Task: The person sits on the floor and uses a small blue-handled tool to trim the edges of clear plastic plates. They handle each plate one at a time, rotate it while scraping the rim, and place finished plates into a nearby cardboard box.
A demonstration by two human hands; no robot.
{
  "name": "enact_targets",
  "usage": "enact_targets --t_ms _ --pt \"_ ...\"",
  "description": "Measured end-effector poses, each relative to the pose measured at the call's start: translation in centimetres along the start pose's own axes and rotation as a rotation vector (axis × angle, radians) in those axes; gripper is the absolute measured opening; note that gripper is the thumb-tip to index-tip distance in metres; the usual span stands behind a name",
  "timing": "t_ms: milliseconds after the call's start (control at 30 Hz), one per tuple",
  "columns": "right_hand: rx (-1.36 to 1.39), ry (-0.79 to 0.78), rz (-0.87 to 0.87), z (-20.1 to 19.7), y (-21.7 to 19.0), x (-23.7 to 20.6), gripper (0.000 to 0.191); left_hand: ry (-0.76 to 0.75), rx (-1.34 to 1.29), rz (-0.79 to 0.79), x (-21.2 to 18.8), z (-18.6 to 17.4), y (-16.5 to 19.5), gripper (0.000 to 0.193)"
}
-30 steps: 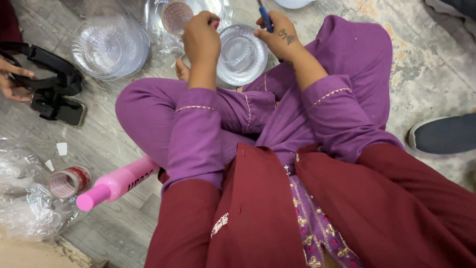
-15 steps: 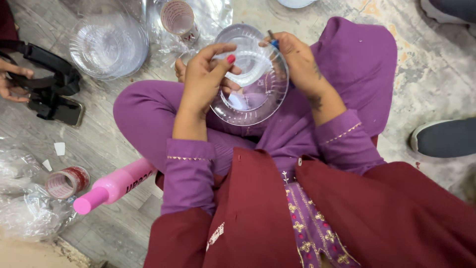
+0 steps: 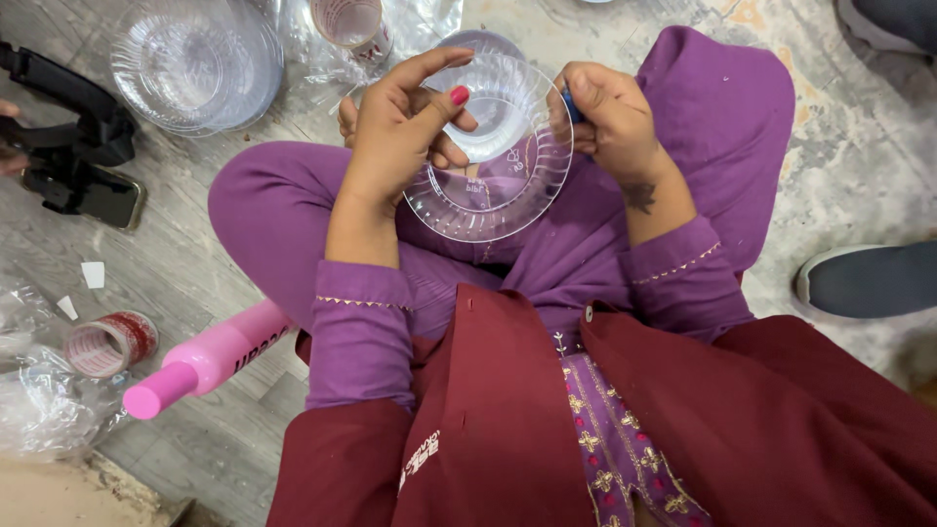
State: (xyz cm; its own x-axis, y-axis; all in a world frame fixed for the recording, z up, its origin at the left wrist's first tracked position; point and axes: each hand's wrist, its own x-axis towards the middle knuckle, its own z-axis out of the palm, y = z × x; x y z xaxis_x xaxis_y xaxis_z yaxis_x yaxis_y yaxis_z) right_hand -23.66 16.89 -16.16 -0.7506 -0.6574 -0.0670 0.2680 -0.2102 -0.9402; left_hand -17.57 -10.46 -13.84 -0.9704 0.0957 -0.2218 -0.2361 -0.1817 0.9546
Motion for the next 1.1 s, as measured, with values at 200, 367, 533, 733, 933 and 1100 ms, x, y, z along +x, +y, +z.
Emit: enact_targets --t_ms 200,367,533,733,933,1100 --pt "-0.093 0.044 0.0 0.2 0.3 -0.1 0.041 -0.083 0.007 0.013 -0.3 0.3 0.4 0.04" --pt "-0.162 0.052 0.003 -0.1 1.1 0.0 0.04 -0.152 0.028 -0.031 -0.5 0.8 1.1 0.039" --pt "-0.186 -0.059 -0.075 -0.3 1.2 -0.1 0.042 -0.196 0.073 -0.046 -0.7 1.1 1.5 0.038" --pt "-0.062 -0.055 0.093 -0.2 0.6 -0.3 0.037 -0.182 0.077 -0.029 -0.6 1.1 1.5 0.037" --pt "-0.051 -0.082 0.102 -0.5 0.6 -0.3 0.038 -0.161 0.015 -0.045 -0.6 0.9 1.2 0.037" --pt "-0.058 -0.108 0.146 -0.8 0.6 0.1 0.044 -0.159 0.032 -0.04 -0.4 0.8 1.1 0.037"
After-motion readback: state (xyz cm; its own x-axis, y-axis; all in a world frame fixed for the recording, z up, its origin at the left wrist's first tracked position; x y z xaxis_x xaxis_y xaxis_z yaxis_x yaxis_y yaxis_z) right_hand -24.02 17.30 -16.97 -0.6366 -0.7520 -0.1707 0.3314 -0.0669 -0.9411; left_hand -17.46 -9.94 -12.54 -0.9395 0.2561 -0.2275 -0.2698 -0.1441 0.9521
